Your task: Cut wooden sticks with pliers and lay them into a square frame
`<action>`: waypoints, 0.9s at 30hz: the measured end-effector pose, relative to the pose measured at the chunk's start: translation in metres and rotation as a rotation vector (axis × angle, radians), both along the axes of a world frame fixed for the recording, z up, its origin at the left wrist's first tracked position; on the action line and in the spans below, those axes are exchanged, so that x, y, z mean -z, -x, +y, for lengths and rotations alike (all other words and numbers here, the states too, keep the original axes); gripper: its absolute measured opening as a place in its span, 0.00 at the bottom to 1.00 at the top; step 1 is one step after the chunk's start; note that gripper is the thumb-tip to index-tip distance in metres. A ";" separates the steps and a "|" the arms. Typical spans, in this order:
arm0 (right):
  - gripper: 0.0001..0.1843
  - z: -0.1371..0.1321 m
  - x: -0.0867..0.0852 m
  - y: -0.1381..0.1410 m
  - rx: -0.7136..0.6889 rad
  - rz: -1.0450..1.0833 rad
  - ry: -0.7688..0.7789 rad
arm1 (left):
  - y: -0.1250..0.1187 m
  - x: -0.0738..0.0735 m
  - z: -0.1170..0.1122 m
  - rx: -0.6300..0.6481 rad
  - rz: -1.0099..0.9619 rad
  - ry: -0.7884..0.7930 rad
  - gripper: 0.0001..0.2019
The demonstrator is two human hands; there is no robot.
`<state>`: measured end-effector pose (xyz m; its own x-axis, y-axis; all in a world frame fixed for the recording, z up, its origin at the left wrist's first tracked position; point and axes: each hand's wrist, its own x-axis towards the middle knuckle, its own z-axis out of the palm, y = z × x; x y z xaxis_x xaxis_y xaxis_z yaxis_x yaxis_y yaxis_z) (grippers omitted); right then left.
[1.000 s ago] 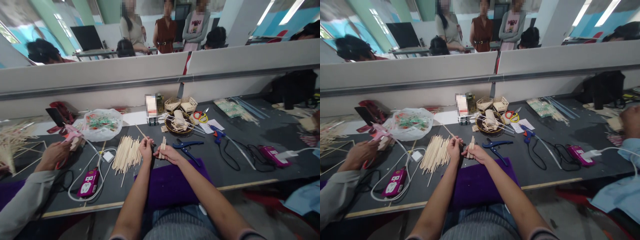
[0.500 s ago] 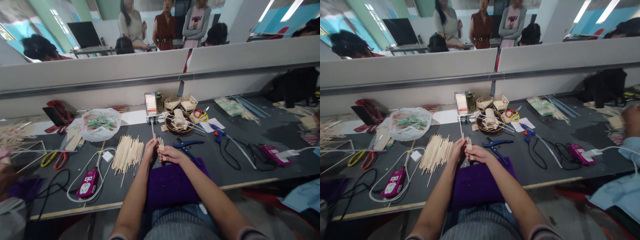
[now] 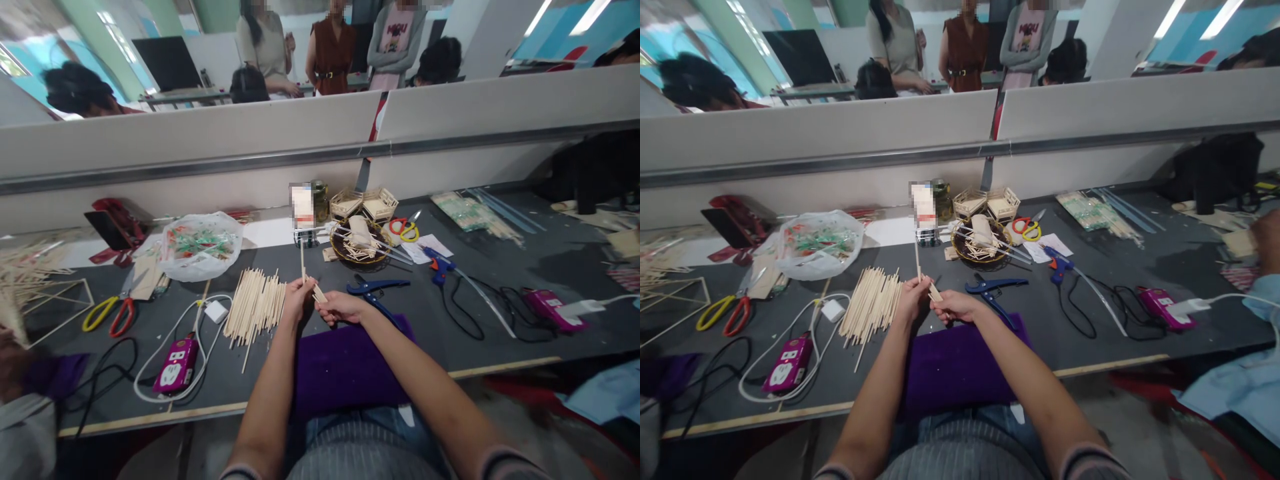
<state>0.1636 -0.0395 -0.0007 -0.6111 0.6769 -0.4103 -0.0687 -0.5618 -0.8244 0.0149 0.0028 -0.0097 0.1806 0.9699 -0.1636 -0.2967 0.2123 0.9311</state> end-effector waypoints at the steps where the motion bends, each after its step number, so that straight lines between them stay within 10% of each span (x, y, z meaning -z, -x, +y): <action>1: 0.11 -0.002 -0.001 0.000 -0.019 -0.092 -0.042 | 0.003 -0.001 0.002 -0.063 -0.027 0.004 0.21; 8: 0.08 -0.011 -0.008 -0.007 0.085 -0.596 -0.303 | 0.022 -0.008 0.016 -0.463 -0.162 -0.002 0.21; 16: 0.10 -0.004 -0.013 0.009 0.258 -1.038 -0.594 | 0.016 -0.008 0.010 -0.546 -0.111 -0.010 0.22; 21: 0.16 0.022 -0.021 0.024 0.132 -1.363 -0.663 | 0.017 -0.005 0.010 -0.579 -0.021 -0.017 0.22; 27: 0.09 0.047 -0.025 0.024 -0.061 -1.272 -0.612 | 0.016 0.003 0.012 -0.631 0.097 -0.087 0.21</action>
<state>0.1399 0.0075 0.0246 -0.0858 0.9324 -0.3512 0.9070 -0.0728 -0.4149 -0.0012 0.0145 -0.0131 -0.4404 0.8953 -0.0665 -0.2536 -0.0530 0.9659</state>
